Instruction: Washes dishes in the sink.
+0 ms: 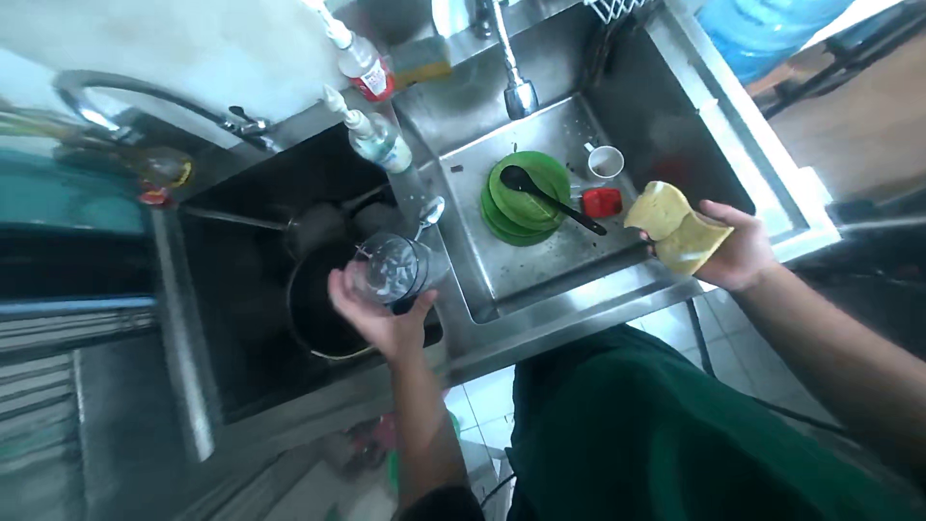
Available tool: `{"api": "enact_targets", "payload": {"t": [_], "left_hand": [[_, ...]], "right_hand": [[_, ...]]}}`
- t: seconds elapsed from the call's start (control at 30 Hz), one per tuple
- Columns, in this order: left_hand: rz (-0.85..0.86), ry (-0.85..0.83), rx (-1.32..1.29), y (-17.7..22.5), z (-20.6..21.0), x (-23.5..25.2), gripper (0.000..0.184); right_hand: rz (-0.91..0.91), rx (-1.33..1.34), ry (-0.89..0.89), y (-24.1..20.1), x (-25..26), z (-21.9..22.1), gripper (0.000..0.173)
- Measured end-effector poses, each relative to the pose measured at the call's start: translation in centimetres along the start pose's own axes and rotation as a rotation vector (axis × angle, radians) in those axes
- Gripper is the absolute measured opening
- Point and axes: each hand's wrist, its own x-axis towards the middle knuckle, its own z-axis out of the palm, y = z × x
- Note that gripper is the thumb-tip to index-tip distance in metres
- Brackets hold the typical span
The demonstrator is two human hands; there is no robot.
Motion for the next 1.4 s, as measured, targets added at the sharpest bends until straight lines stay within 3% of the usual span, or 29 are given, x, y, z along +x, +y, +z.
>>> {"api": "enact_targets", "payload": {"t": [0.03, 0.1, 0.17, 0.2, 0.27, 0.33, 0.37, 0.43, 0.47, 0.53, 0.63, 0.73, 0.9, 1.07, 1.13, 1.23, 1.3, 1.4], "left_hand": [[0.102, 0.082, 0.084, 1.0, -0.5, -0.8, 0.125], [0.308, 0.191, 0.185, 4.5, 0.2, -2.7, 0.095], [0.298, 0.043, 0.092, 8.6, 4.2, -5.0, 0.058], [0.204, -0.101, -0.013, 10.0, 7.5, -5.8, 0.043], [-0.102, -0.481, -0.063, 10.4, 14.7, -5.9, 0.032], [-0.605, -0.942, 0.07, 7.9, 22.3, -4.5, 0.039], [-0.854, -1.082, 0.137, 5.4, 26.1, -4.5, 0.046], [-1.232, -1.153, 0.219, 1.4, 31.4, -5.9, 0.06], [-1.322, -1.146, 0.251, 0.9, 33.0, -6.4, 0.061], [-1.381, -1.083, 0.316, 0.5, 35.9, -8.0, 0.055], [-1.527, -0.788, 0.29, -0.1, 39.8, -10.1, 0.055], [-1.556, -0.644, 0.141, 2.7, 40.4, -9.9, 0.046], [-1.493, -0.612, 0.119, -0.9, 42.2, -12.0, 0.039], [-1.394, -0.601, 0.286, 1.6, 38.0, -9.8, 0.047], [-1.44, -0.49, 0.177, 3.2, 35.6, -9.0, 0.043], [-1.637, -0.343, -0.312, 5.4, 31.6, -8.0, 0.031], [-1.723, -0.375, -0.506, 6.5, 28.6, -7.3, 0.035], [-1.709, -0.51, -0.506, 7.9, 25.1, -7.5, 0.039]], "right_hand": [[-0.001, 0.003, -0.001, -0.6, 0.1, -0.1, 0.054], [-0.02, 0.016, -0.022, -2.0, 0.5, -0.2, 0.054], [-0.027, 0.041, -0.05, -3.5, 1.0, -0.5, 0.053], [-0.018, 0.043, -0.063, -4.3, 1.4, -0.7, 0.053], [0.025, 0.029, -0.041, -5.7, 2.5, -1.1, 0.056], [0.084, 0.032, -0.021, -6.6, 3.6, -1.6, 0.057], [0.103, 0.03, -0.009, -6.9, 3.9, -1.8, 0.056], [0.114, 0.029, 0.023, -7.5, 4.3, -2.4, 0.052], [0.107, 0.035, 0.025, -7.8, 4.3, -2.8, 0.051], [0.092, 0.027, 0.021, -8.2, 3.9, -3.6, 0.05], [0.109, 0.036, -0.009, -8.6, 2.8, -5.0, 0.05], [0.129, 0.04, -0.013, -8.7, 2.1, -6.2, 0.046], [0.137, -0.038, -0.002, -9.4, 1.9, -7.0, 0.049], [0.188, -0.197, 0.028, -10.3, 3.4, -5.3, 0.044], [0.189, -0.4, 0.046, -10.5, 4.4, -4.0, 0.041], [0.111, -0.764, -0.072, -10.1, 6.6, -1.9, 0.04], [-0.006, -0.986, -0.198, -8.7, 8.4, -0.6, 0.043], [-0.142, -1.381, -0.302, -4.2, 10.4, 2.0, 0.048]]}}
